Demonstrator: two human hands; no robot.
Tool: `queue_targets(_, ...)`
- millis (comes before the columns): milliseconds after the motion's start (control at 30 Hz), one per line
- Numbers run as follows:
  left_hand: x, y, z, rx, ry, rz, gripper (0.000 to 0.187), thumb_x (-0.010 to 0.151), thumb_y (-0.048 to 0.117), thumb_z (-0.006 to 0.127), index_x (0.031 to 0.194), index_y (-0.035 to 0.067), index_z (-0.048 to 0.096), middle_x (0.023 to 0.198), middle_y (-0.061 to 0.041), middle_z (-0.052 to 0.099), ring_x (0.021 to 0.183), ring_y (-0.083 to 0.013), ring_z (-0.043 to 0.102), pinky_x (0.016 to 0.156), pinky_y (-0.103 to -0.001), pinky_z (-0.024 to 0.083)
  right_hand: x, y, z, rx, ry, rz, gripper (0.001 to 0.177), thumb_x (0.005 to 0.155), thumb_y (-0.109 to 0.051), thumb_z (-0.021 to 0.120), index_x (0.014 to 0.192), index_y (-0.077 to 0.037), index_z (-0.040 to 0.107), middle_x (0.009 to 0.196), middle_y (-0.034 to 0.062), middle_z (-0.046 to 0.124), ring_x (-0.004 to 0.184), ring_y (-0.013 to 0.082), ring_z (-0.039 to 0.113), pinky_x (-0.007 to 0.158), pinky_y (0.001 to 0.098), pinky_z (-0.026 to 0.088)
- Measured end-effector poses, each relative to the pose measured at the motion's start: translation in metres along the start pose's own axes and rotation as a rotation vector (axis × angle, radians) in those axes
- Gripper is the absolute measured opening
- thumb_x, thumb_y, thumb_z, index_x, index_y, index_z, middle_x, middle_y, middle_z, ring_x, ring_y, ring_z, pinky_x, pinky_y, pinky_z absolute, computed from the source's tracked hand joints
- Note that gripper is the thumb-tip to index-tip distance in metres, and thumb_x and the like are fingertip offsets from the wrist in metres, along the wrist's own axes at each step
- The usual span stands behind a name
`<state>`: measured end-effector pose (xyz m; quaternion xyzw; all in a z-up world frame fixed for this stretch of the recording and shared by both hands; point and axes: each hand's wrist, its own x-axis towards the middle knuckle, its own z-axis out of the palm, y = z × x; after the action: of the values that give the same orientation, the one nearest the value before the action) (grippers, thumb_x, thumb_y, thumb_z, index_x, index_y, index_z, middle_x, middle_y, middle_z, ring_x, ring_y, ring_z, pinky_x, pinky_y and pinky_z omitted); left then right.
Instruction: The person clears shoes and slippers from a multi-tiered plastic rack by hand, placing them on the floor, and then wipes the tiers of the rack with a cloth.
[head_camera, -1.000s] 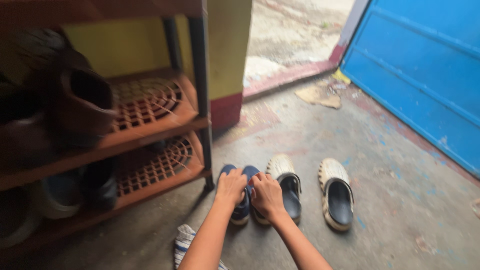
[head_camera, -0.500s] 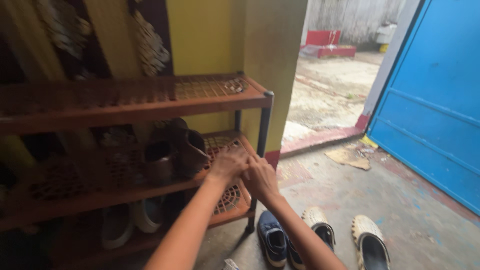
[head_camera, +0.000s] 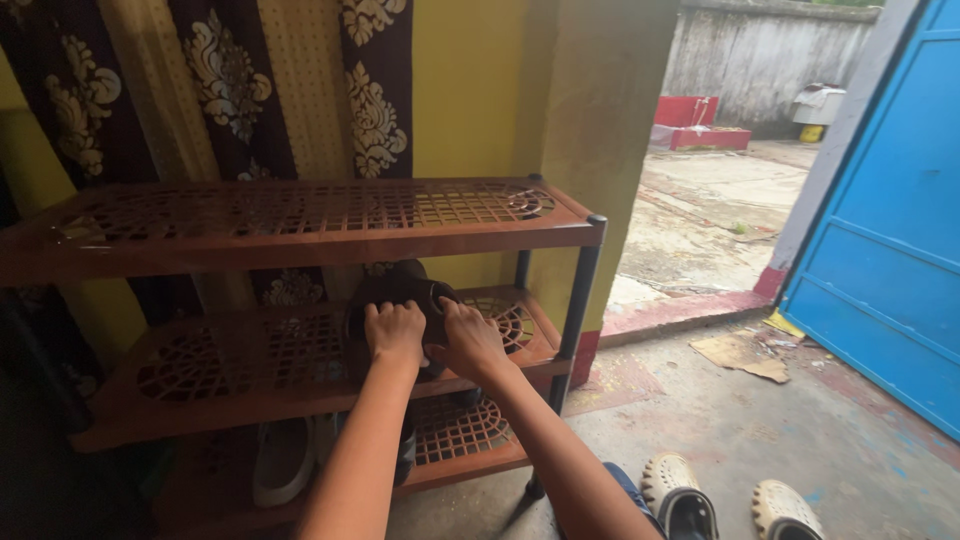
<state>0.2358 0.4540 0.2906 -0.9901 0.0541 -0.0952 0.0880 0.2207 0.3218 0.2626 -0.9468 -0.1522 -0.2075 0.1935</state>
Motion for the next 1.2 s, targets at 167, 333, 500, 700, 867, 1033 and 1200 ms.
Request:
queue_targets(167,-0.004,-0.004,0.039,-0.081,0.022,-0.021,0.095,0.062,0.047,0.098,0.137,0.011,0.053,0.140,-0.007,0.057,0.135,-0.0228,0.051,0.112,-0.042,0.039,0.003,-0.010,0.009,-0.063,-0.036,0.006,0.096,0.072,-0.035,0.088,0.151,-0.005,0.041,0.136,0.0158,0.061,0.130,0.0332,0.057,0.105,0.0510,0.045)
queue_targets(333,-0.018,-0.003,0.050,0.052,0.364,0.051,0.080,0.062,0.045,0.096,0.126,0.010,0.062,0.137,-0.004,0.056,0.127,-0.0207,0.055,0.108,-0.043,0.044,0.004,0.003,0.016,0.031,-0.047,0.170,0.089,0.050,-0.046,0.100,0.113,-0.001,0.056,0.100,0.0181,0.074,0.101,0.0372,0.072,0.087,0.0489,0.057)
queue_targets(500,-0.020,-0.002,0.032,-0.058,0.238,0.124,0.095,0.057,0.049,0.097,0.132,0.006,0.056,0.137,-0.006,0.054,0.129,-0.0224,0.052,0.108,-0.047,0.043,-0.001,0.033,0.020,0.275,-0.018,0.203,0.080,0.049,-0.044,0.097,0.104,-0.003,0.056,0.088,0.0181,0.076,0.087,0.0340,0.077,0.079,0.0431,0.061)
queue_targets(700,-0.003,-0.015,0.038,-0.101,0.162,-0.020,0.105,0.055,0.029,0.102,0.142,0.006,0.049,0.144,-0.013,0.048,0.130,-0.0287,0.049,0.106,-0.046,0.043,-0.009,0.041,0.027,0.423,0.168,0.068,0.080,0.050,-0.038,0.102,0.107,0.002,0.063,0.092,0.0152,0.073,0.087,0.0307,0.075,0.079,0.0417,0.059)
queue_targets(867,0.000,-0.025,0.053,-0.139,0.084,-0.176,0.042,0.075,0.012,0.091,0.113,0.008,0.074,0.130,-0.012,0.068,0.128,-0.0289,0.058,0.107,-0.036,0.050,-0.011,0.011,0.013,0.369,0.142,0.056,0.081,0.052,-0.035,0.099,0.114,0.002,0.061,0.087,0.0178,0.075,0.087,0.0324,0.077,0.080,0.0415,0.060)
queue_targets(1033,-0.027,-0.021,0.014,-0.212,-0.049,-0.070,0.048,0.062,0.023,0.100,0.102,0.008,0.077,0.118,-0.011,0.072,0.128,-0.0267,0.059,0.116,-0.036,0.042,-0.020,-0.001,-0.030,-0.012,-0.011,0.004,0.075,0.058,-0.040,0.097,0.115,-0.004,0.063,0.093,0.0167,0.073,0.088,0.0351,0.073,0.076,0.0468,0.056)
queue_targets(1200,-0.045,0.001,-0.024,-0.220,-0.025,0.025,0.059,0.055,0.028,0.102,0.102,0.003,0.077,0.112,-0.019,0.074,0.117,-0.0310,0.067,0.106,-0.039,0.049,-0.037,0.016,-0.086,-0.082,0.085,-0.222,0.074,0.055,-0.032,0.093,0.120,-0.008,0.068,0.094,0.0188,0.073,0.091,0.0373,0.071,0.077,0.0480,0.056)
